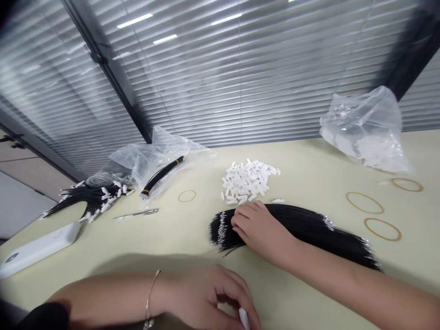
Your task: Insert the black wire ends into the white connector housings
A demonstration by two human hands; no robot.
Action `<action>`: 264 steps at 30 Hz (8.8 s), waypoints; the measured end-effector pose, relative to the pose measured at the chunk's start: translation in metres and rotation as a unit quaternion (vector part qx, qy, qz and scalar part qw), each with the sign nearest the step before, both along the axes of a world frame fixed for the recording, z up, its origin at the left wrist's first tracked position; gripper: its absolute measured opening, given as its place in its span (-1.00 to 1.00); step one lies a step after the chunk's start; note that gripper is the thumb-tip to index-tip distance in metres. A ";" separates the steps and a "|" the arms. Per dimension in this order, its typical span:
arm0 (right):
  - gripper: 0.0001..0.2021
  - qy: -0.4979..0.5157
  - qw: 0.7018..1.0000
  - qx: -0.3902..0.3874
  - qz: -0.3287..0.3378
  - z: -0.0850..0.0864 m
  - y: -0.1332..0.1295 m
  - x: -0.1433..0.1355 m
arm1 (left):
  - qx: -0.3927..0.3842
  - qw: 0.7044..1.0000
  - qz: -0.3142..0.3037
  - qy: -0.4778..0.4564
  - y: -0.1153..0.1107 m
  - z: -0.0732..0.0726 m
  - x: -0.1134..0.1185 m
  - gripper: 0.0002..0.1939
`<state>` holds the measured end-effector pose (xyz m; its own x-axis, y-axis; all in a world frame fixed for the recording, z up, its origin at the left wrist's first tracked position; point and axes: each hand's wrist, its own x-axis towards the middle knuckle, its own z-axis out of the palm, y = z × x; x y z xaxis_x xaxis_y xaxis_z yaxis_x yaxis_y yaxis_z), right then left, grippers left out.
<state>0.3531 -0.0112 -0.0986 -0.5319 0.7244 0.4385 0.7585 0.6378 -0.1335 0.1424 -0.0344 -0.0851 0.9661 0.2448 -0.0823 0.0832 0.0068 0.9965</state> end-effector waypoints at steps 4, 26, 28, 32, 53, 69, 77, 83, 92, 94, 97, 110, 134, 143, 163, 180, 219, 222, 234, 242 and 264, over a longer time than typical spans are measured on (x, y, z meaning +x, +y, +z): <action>-0.80 0.014 1.000 -0.010 0.001 -0.002 0.001 -0.001 | -0.002 1.000 -0.001 0.004 0.000 0.003 0.001 -0.72; -0.79 0.252 0.951 -0.171 -0.047 0.001 -0.031 0.006 | -0.104 0.965 0.243 0.002 0.001 -0.006 -0.004 -0.46; -0.77 0.241 0.954 -0.174 -0.029 0.000 -0.029 0.008 | -0.107 0.960 0.260 0.000 0.003 -0.004 -0.003 -0.48; -0.76 0.205 0.961 -0.182 0.026 0.000 -0.027 0.016 | -0.115 0.956 0.271 0.002 0.007 -0.001 -0.004 -0.54; -0.68 0.272 0.915 -0.298 -0.005 0.015 -0.035 0.009 | -0.235 0.918 0.316 -0.035 0.017 -0.005 0.000 -0.62; -0.74 0.280 0.894 -0.341 -0.073 0.028 -0.039 -0.009 | -0.255 0.921 0.293 -0.029 0.019 -0.004 0.000 -0.70; -0.75 0.312 0.885 -0.332 -0.092 0.026 -0.043 -0.012 | -0.268 0.923 0.276 -0.022 0.020 -0.005 0.001 -0.71; -0.75 0.310 0.887 -0.333 -0.083 0.029 -0.043 -0.013 | -0.270 0.922 0.277 -0.022 0.020 -0.004 0.001 -0.73; -0.76 0.291 0.889 -0.345 -0.077 0.031 -0.042 -0.011 | -0.267 0.925 0.270 -0.035 0.019 -0.007 0.000 -0.72; -0.77 0.289 0.889 -0.346 -0.079 0.031 -0.041 -0.011 | -0.263 0.926 0.269 -0.034 0.020 -0.006 0.000 -0.73; -0.79 0.284 0.888 -0.353 -0.083 0.030 -0.042 -0.011 | -0.257 0.929 0.265 -0.035 0.020 -0.005 0.000 -0.73; -0.78 0.274 0.873 -0.392 -0.095 0.030 -0.043 -0.011 | -0.241 0.939 0.245 -0.020 0.021 -0.008 -0.002 -0.69; -0.76 0.265 0.881 -0.374 -0.119 0.033 -0.047 -0.014 | -0.239 0.939 0.248 0.005 0.022 -0.004 0.000 -0.64; -0.79 0.257 0.904 -0.335 -0.067 0.031 -0.044 -0.011 | -0.256 0.937 0.236 -0.009 0.024 -0.005 -0.002 -0.69; -0.76 0.259 0.872 -0.404 -0.097 0.030 -0.047 -0.015 | -0.203 0.938 0.278 0.047 0.018 0.000 0.001 -0.59; -0.76 0.281 0.881 -0.376 0.049 0.035 -0.048 -0.005 | -0.291 0.942 0.158 -0.051 0.025 -0.018 -0.004 -0.62; -0.77 0.108 0.966 -0.234 -0.008 0.047 -0.060 -0.001 | -0.289 0.902 0.306 -0.090 0.030 0.005 -0.004 -0.83; -0.74 0.173 0.960 -0.221 0.022 0.052 -0.057 0.002 | -0.283 0.913 0.282 -0.082 0.025 0.005 -0.004 -0.78; -0.77 0.180 0.965 -0.192 0.016 0.049 -0.056 0.001 | -0.302 0.913 0.267 -0.059 0.019 0.003 -0.005 -0.75; -0.63 0.211 0.946 -0.246 0.013 0.053 -0.055 0.002 | -0.304 0.913 0.266 -0.064 0.019 0.003 -0.005 -0.76; -0.67 0.211 0.910 -0.357 -0.024 0.046 -0.054 -0.006 | -0.290 0.926 0.238 -0.038 0.016 -0.001 -0.005 -0.75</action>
